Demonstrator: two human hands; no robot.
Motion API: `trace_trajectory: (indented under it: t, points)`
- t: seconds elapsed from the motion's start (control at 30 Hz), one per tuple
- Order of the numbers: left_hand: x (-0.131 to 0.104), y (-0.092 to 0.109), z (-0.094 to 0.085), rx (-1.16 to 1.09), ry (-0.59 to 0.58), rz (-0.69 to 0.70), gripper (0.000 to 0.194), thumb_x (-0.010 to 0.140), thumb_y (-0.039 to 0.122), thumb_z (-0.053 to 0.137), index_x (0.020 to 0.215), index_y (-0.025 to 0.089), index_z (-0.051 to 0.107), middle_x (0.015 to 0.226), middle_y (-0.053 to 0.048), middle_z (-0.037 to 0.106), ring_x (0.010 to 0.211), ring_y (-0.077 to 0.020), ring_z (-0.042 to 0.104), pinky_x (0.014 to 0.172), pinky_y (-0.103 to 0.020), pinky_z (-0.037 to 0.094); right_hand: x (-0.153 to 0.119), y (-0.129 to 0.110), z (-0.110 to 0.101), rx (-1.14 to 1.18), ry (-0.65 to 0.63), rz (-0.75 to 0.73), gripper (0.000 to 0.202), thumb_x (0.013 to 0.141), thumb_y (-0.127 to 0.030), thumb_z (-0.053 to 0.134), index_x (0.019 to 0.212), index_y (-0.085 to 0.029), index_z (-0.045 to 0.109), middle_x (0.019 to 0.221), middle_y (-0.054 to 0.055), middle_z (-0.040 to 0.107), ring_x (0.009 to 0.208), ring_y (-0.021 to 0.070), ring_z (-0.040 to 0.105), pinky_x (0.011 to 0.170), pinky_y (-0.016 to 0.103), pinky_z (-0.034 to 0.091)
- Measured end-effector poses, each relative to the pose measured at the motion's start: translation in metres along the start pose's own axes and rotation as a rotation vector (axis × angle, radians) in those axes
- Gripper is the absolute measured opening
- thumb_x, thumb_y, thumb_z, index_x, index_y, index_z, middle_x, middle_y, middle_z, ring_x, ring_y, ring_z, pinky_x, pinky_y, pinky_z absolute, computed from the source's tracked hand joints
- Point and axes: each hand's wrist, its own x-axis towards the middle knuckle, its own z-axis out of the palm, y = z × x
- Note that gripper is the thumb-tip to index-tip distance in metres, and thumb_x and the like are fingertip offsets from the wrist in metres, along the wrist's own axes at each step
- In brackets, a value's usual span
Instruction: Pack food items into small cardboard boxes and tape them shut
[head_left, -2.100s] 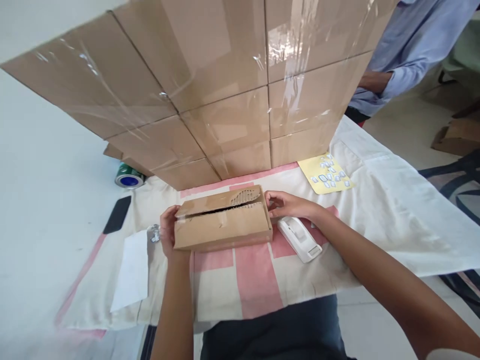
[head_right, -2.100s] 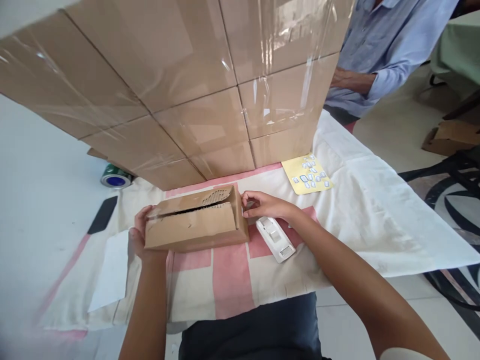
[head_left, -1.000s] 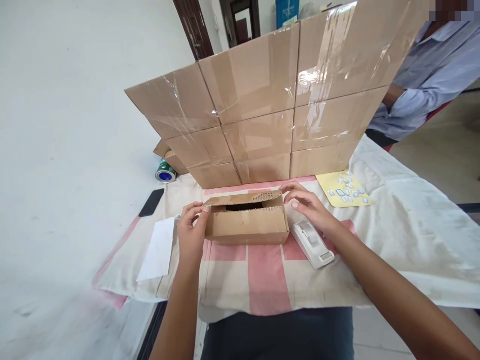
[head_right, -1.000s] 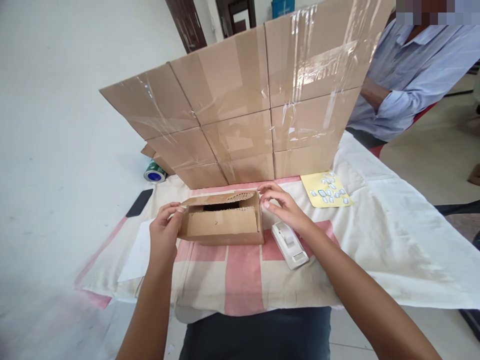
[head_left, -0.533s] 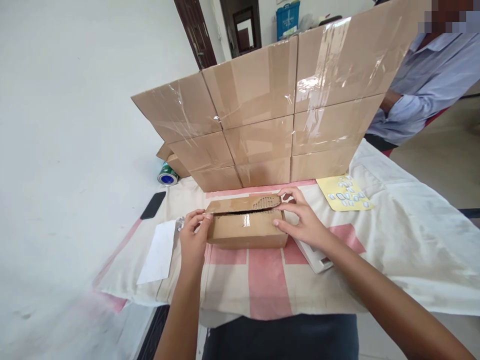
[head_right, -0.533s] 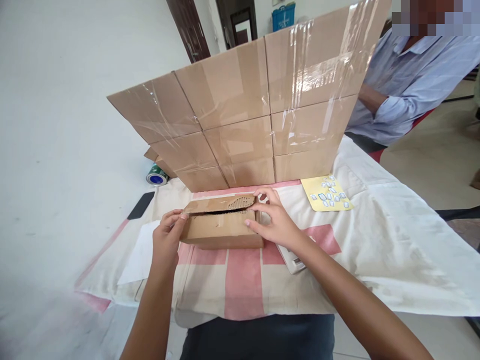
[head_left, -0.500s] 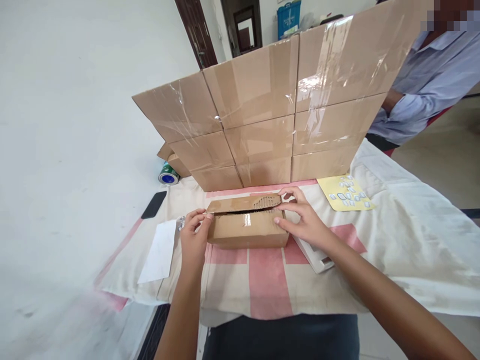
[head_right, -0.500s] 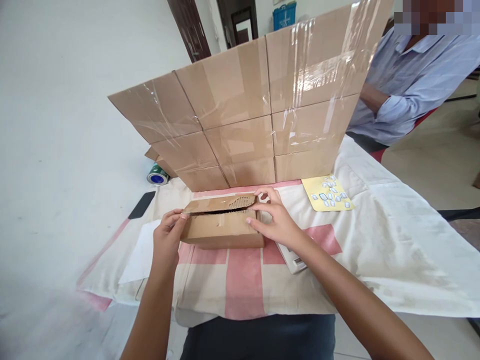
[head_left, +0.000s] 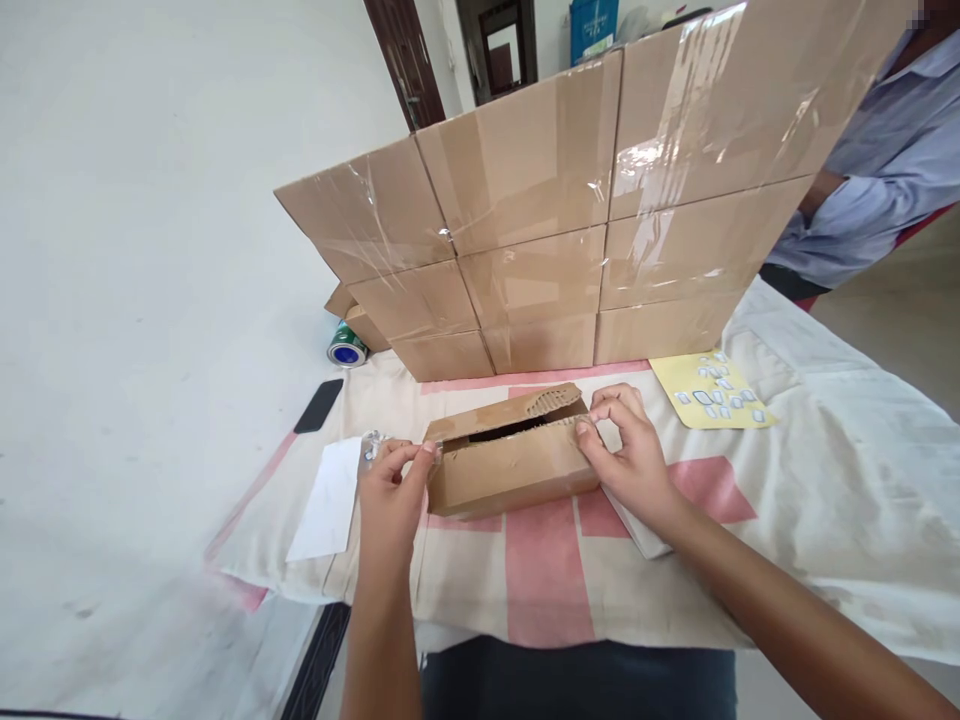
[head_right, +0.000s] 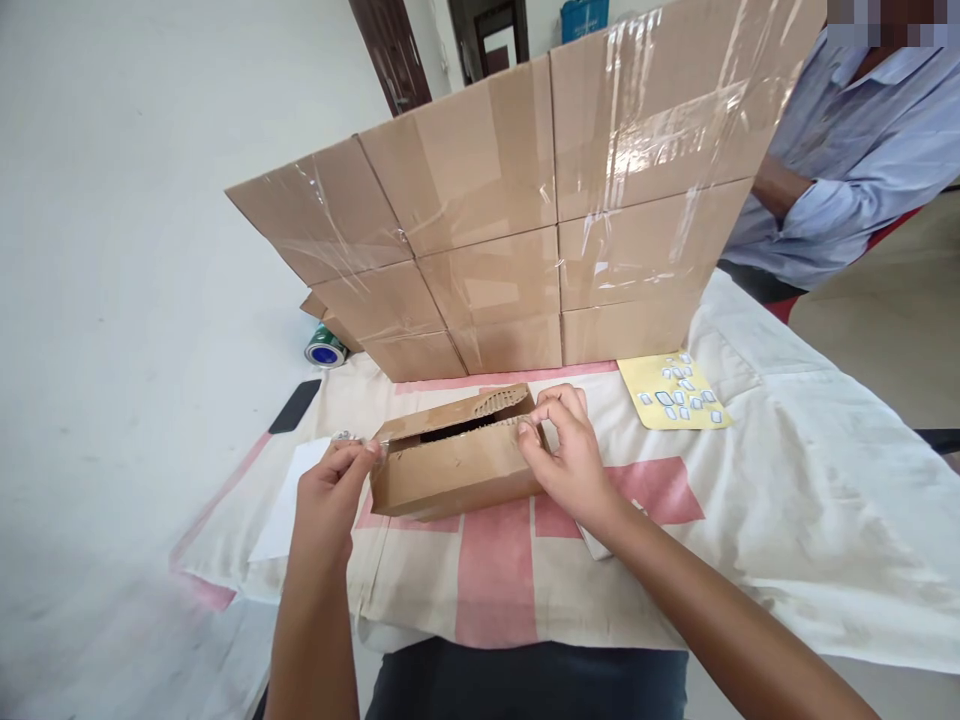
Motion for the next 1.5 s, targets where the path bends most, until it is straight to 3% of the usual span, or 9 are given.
trace_trajectory:
  t: [0.2, 0.4, 0.6, 0.7, 0.9, 1.1, 1.2, 1.3, 1.5]
  points:
    - [-0.004, 0.0, 0.002, -0.079, -0.007, -0.106, 0.038, 0.069, 0.059, 0.082, 0.072, 0.021, 0.076, 0.088, -0.003, 0.057, 0.082, -0.0183, 0.05, 0.076, -0.033, 0.04, -0.003, 0.0, 0.0, 0.02, -0.175, -0.094, 0.029, 0.093, -0.024, 0.065, 0.071, -0.021, 0.047, 0.102, 0.007, 0.049, 0.103, 0.0263, 0.047, 0.089, 0.043, 0.042]
    - [-0.009, 0.003, 0.0, -0.16, 0.025, -0.088, 0.027, 0.073, 0.049, 0.083, 0.074, 0.023, 0.078, 0.088, -0.002, 0.053, 0.085, -0.0168, 0.05, 0.074, -0.03, 0.038, -0.008, -0.008, 0.005, -0.008, -0.101, -0.059, 0.028, 0.097, -0.017, 0.059, 0.073, -0.021, 0.044, 0.092, 0.004, 0.045, 0.093, 0.0224, 0.044, 0.082, 0.038, 0.039]
    - [-0.013, 0.006, -0.002, -0.09, -0.039, -0.132, 0.027, 0.077, 0.049, 0.081, 0.077, 0.023, 0.079, 0.094, -0.003, 0.058, 0.094, -0.0189, 0.054, 0.078, -0.029, 0.039, -0.013, -0.011, 0.01, -0.089, -0.038, -0.063, 0.026, 0.097, -0.015, 0.059, 0.077, -0.022, 0.044, 0.091, 0.004, 0.048, 0.094, 0.023, 0.042, 0.082, 0.038, 0.038]
    - [-0.015, 0.001, 0.001, -0.127, -0.025, -0.174, 0.031, 0.076, 0.053, 0.081, 0.08, 0.022, 0.08, 0.102, -0.005, 0.063, 0.099, -0.0214, 0.056, 0.073, -0.029, 0.04, -0.014, -0.011, 0.01, -0.116, -0.044, -0.068, 0.024, 0.098, -0.015, 0.058, 0.079, -0.022, 0.045, 0.091, 0.004, 0.048, 0.096, 0.0233, 0.042, 0.083, 0.038, 0.038]
    - [-0.014, -0.008, 0.004, -0.157, 0.004, -0.236, 0.034, 0.075, 0.054, 0.082, 0.071, 0.021, 0.077, 0.099, -0.005, 0.062, 0.091, -0.0196, 0.056, 0.071, -0.03, 0.041, -0.012, -0.012, 0.007, -0.158, -0.108, -0.045, 0.022, 0.1, -0.017, 0.057, 0.081, -0.022, 0.046, 0.095, 0.004, 0.048, 0.097, 0.0229, 0.043, 0.083, 0.038, 0.039]
    - [-0.012, -0.002, -0.003, -0.036, 0.032, -0.161, 0.026, 0.076, 0.049, 0.083, 0.072, 0.023, 0.079, 0.097, -0.004, 0.057, 0.096, -0.0206, 0.056, 0.084, -0.033, 0.042, -0.015, -0.018, 0.006, -0.256, -0.08, -0.123, 0.023, 0.099, -0.014, 0.058, 0.082, -0.022, 0.045, 0.099, 0.005, 0.051, 0.1, 0.0234, 0.045, 0.084, 0.039, 0.04]
    - [-0.012, 0.007, -0.006, -0.021, 0.024, -0.158, 0.024, 0.076, 0.049, 0.083, 0.076, 0.025, 0.081, 0.098, -0.004, 0.058, 0.095, -0.0202, 0.056, 0.082, -0.033, 0.042, -0.016, -0.021, 0.005, -0.259, -0.061, -0.204, 0.023, 0.098, -0.009, 0.059, 0.083, -0.021, 0.046, 0.093, 0.005, 0.053, 0.095, 0.0222, 0.046, 0.081, 0.039, 0.04]
    - [-0.008, 0.013, -0.01, -0.094, -0.05, -0.218, 0.025, 0.075, 0.05, 0.084, 0.077, 0.026, 0.082, 0.1, -0.005, 0.063, 0.097, -0.0206, 0.057, 0.079, -0.031, 0.043, -0.017, -0.022, 0.004, -0.22, -0.08, -0.232, 0.021, 0.097, -0.006, 0.06, 0.086, -0.02, 0.049, 0.086, 0.004, 0.058, 0.09, 0.0209, 0.049, 0.079, 0.039, 0.04]
    - [0.002, 0.012, -0.015, -0.245, -0.135, -0.45, 0.036, 0.064, 0.056, 0.09, 0.08, 0.025, 0.083, 0.104, -0.007, 0.074, 0.11, -0.0267, 0.062, 0.097, -0.036, 0.047, -0.02, -0.02, 0.003, -0.169, -0.125, -0.216, 0.021, 0.096, -0.003, 0.06, 0.087, -0.02, 0.051, 0.078, 0.001, 0.061, 0.081, 0.0187, 0.052, 0.074, 0.038, 0.04]
